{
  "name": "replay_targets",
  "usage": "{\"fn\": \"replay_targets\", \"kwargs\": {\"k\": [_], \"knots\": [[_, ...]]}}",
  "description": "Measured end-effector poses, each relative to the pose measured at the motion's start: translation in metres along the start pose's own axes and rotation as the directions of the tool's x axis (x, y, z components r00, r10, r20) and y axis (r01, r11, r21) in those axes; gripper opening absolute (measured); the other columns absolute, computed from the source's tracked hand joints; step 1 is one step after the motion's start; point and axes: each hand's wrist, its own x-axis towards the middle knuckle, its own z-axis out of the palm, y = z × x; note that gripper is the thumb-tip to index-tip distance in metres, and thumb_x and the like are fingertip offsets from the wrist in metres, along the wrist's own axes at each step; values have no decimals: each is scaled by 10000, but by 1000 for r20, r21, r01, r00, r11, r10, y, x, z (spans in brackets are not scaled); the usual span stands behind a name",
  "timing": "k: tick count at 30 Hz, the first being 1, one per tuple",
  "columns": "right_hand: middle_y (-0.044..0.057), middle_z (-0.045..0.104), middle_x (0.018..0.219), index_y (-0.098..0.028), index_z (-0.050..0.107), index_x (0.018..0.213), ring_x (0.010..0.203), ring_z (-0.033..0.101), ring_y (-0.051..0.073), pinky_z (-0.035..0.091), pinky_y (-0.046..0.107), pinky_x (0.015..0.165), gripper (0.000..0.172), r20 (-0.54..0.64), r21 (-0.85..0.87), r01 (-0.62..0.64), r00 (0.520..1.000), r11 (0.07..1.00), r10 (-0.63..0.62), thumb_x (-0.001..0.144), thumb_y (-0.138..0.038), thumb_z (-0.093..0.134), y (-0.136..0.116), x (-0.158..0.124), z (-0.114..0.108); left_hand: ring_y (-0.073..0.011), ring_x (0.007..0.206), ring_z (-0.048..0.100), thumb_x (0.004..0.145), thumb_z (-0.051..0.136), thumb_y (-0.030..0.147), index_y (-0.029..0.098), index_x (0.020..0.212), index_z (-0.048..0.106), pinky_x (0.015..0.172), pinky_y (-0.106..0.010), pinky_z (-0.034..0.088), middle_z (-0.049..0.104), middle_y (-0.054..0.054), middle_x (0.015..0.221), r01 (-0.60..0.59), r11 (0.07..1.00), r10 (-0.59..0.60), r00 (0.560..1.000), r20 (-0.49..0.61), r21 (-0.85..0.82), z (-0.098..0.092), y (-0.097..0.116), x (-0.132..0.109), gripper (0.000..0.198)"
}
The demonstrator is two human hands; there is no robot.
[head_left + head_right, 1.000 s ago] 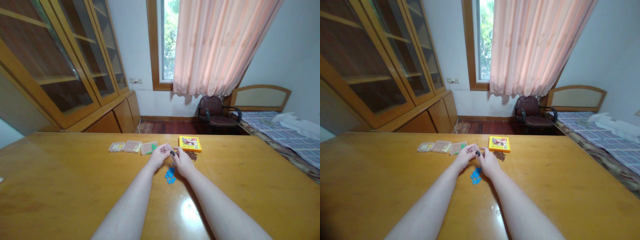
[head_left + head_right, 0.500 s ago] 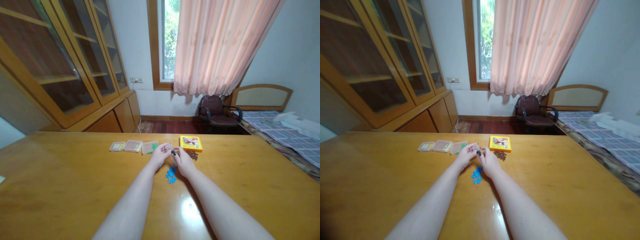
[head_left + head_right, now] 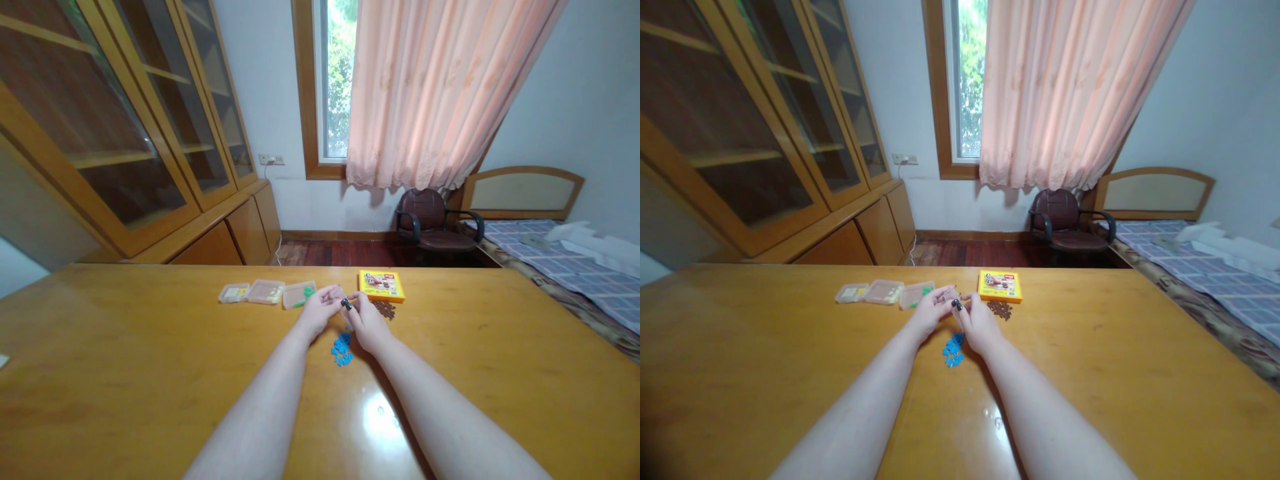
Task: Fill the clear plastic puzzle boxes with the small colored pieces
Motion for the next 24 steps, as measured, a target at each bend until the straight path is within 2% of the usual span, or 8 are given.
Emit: {"fn": "replay_targets", "kwargs": {"k": [4, 7, 12, 14, 17, 20, 24], "knots": [[35, 615, 741, -165, 457, 1027, 672, 563, 164, 379, 256, 599, 346, 3, -12, 1, 1000, 1000, -1, 851, -454, 385, 0, 0, 0, -214, 932, 598, 515, 783, 242, 106, 1043, 575, 908, -378, 421, 641, -125, 1011, 7, 1000, -7, 1000, 7, -3, 0, 2, -1, 583], [61, 625, 834, -151, 427, 1115, 760, 580, 176, 412, 275, 665, 396, -27, -28, 29, 999, 999, -30, 846, -442, 400, 1, 1, 0, -223, 987, 576, 512, 790, 250, 115, 1055, 564, 930, -370, 404, 622, -131, 1058, -20, 1000, 20, 1000, 15, -23, 1, 3, -1, 604], [116, 601, 1010, -141, 438, 1163, 924, 568, 218, 430, 350, 817, 484, -99, -163, 110, 987, 980, -128, 799, -458, 472, 5, 4, -2, -222, 1027, 553, 556, 774, 336, 164, 1110, 518, 884, -336, 430, 571, -131, 1145, 11, 979, 4, 997, 75, -203, 1, 2, -2, 634], [132, 586, 1070, -141, 437, 1186, 963, 564, 233, 434, 365, 835, 512, -80, -221, 143, 983, 965, -164, 790, -461, 483, 5, 4, -3, -199, 943, 585, 577, 753, 387, 147, 1045, 544, 825, -307, 453, 603, -118, 1064, 55, 975, -36, 995, 92, -213, 0, 1, -2, 566], [139, 589, 1095, -136, 367, 1271, 970, 578, 240, 446, 365, 829, 529, -52, -307, 166, 980, 937, -191, 835, -431, 417, 3, 1, -3, -146, 777, 604, 586, 737, 421, 115, 884, 573, 723, -248, 462, 636, -75, 869, 96, 986, -82, 991, 103, -137, -1, 0, 0, 458], [133, 628, 1026, -134, 289, 1334, 889, 613, 242, 467, 358, 766, 522, -39, -419, 161, 980, 894, -195, 875, -378, 346, 1, -1, 0, -123, 693, 591, 573, 733, 447, 116, 798, 561, 662, -226, 453, 620, -38, 757, 83, 992, -77, 994, 77, -89, -3, -3, 3, 436], [121, 651, 985, -125, 228, 1366, 831, 628, 233, 475, 337, 724, 515, -60, -484, 152, 977, 862, -206, 895, -317, 314, 2, -2, 4, -118, 664, 580, 539, 755, 436, 119, 779, 543, 648, -234, 446, 606, -22, 736, 33, 998, -31, 999, 45, -45, -5, -8, 6, 451]]}}
